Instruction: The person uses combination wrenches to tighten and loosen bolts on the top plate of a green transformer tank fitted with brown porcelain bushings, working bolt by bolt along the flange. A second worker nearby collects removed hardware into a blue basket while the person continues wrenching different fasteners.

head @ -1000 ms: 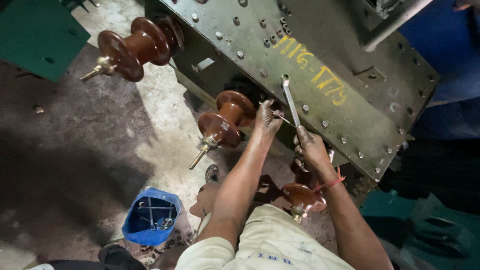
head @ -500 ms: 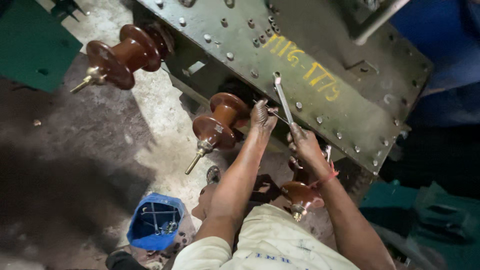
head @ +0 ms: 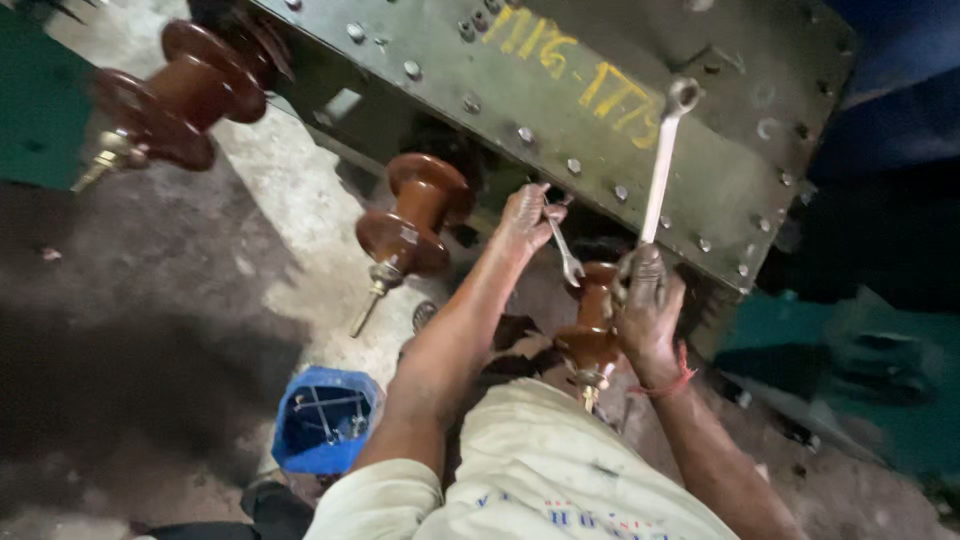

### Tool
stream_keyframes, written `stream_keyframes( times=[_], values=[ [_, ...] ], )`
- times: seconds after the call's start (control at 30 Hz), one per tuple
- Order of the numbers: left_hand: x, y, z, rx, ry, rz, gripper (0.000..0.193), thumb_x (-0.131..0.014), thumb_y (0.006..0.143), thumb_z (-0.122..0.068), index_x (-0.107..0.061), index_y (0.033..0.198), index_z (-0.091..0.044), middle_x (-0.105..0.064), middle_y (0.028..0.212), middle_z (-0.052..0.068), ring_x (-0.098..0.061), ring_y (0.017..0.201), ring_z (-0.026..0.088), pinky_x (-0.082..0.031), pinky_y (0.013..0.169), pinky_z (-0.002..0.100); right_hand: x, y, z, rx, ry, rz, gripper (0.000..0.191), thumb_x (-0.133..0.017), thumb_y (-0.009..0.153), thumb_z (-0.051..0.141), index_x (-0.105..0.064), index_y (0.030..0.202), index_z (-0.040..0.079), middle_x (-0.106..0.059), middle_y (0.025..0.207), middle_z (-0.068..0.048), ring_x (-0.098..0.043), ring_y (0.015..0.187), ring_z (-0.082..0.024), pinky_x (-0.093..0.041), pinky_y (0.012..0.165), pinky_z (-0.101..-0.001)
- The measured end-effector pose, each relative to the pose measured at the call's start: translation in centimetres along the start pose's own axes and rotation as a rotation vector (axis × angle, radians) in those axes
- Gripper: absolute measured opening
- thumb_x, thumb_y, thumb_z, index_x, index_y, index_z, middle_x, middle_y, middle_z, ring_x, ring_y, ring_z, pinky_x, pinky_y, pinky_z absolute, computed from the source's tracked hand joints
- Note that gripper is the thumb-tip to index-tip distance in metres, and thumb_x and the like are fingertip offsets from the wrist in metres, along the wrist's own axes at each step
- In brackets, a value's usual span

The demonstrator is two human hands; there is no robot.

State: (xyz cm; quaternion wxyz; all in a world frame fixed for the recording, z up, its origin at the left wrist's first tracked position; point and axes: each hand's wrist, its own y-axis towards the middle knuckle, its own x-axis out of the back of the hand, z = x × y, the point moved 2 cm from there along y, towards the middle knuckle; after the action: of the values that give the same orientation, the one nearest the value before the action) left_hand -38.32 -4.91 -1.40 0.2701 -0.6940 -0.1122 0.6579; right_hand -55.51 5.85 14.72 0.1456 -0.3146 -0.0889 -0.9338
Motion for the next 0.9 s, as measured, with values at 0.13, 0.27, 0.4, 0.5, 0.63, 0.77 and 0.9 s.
stream_keyframes(
  times=[0.13,0.27,0.4,0.5,0.63,0.77,0.9],
  values=[
    [0.3,-0.2,-0.9,-0.004,-0.116,0.239,0.001,-0.054,0.096,0.003,-0.054,0.095,0.002,-0.056,0.096,0.018,-0.047,0.066,0.019,-0.036,0.051,0.027,-1.1,0.0,0.4,-0.955,0.641,0.075,0.039,-0.05,0.106,0.045,-0.066,0.091,0.012,-0.041,0.056,0.006,-0.033,0.039,-0.008,-0.03,0.036,-0.0275],
    [0.5,-0.2,-0.8,0.069,-0.093,0.08,0.003,-0.058,0.096,0.003,-0.055,0.097,0.002,-0.055,0.096,0.017,-0.046,0.067,0.017,-0.036,0.053,0.025,-2.0,0.5,2.5,-0.814,0.607,0.128,0.041,-0.05,0.106,0.045,-0.064,0.089,0.01,-0.042,0.057,0.005,-0.034,0.041,-0.009,-0.029,0.038,-0.0271],
    [-0.1,0.0,-0.8,-0.006,-0.107,0.19,0.006,-0.061,0.095,0.003,-0.056,0.098,0.002,-0.054,0.096,0.016,-0.046,0.067,0.016,-0.037,0.054,0.024,-2.7,0.2,2.8,-0.939,0.599,0.079,0.041,-0.052,0.102,0.05,-0.053,0.081,0.014,-0.039,0.053,0.004,-0.032,0.037,-0.011,-0.029,0.034,-0.0299],
    [-0.3,0.0,-0.3,0.067,-0.179,0.227,0.009,-0.061,0.09,-0.001,-0.059,0.098,0.002,-0.057,0.095,0.023,-0.046,0.064,0.016,-0.036,0.051,0.022,-2.9,0.2,2.6,-0.936,0.67,0.136,0.043,-0.052,0.102,0.052,-0.053,0.081,0.015,-0.039,0.054,0.005,-0.032,0.038,-0.009,-0.028,0.035,-0.0285],
    [0.2,-0.3,0.0,0.104,-0.146,-0.013,0.01,-0.063,0.087,-0.01,-0.055,0.091,-0.007,-0.05,0.083,0.018,-0.045,0.055,0.02,-0.033,0.043,0.025,-2.5,0.2,2.0,-0.911,0.625,0.143,0.046,-0.051,0.102,0.054,-0.053,0.08,0.014,-0.039,0.054,0.005,-0.033,0.038,-0.01,-0.031,0.035,-0.0285],
    [-0.1,-0.5,-0.3,0.029,-0.171,0.256,0.007,-0.061,0.093,-0.007,-0.054,0.093,-0.006,-0.052,0.088,0.013,-0.049,0.063,0.021,-0.034,0.049,0.025,-2.5,0.2,1.1,-0.863,0.61,0.169,0.045,-0.05,0.102,0.052,-0.055,0.082,0.013,-0.042,0.055,0.004,-0.036,0.04,-0.009,-0.032,0.036,-0.0286],
    [0.2,-0.5,-0.7,0.105,-0.09,0.057,0.01,-0.064,0.088,-0.012,-0.062,0.095,-0.005,-0.06,0.089,0.017,-0.054,0.062,0.023,-0.034,0.045,0.024,-2.8,0.2,0.1,-0.829,0.575,0.144,0.046,-0.051,0.103,0.05,-0.057,0.083,0.009,-0.043,0.055,0.002,-0.036,0.039,-0.011,-0.031,0.036,-0.0295]
  ],
)
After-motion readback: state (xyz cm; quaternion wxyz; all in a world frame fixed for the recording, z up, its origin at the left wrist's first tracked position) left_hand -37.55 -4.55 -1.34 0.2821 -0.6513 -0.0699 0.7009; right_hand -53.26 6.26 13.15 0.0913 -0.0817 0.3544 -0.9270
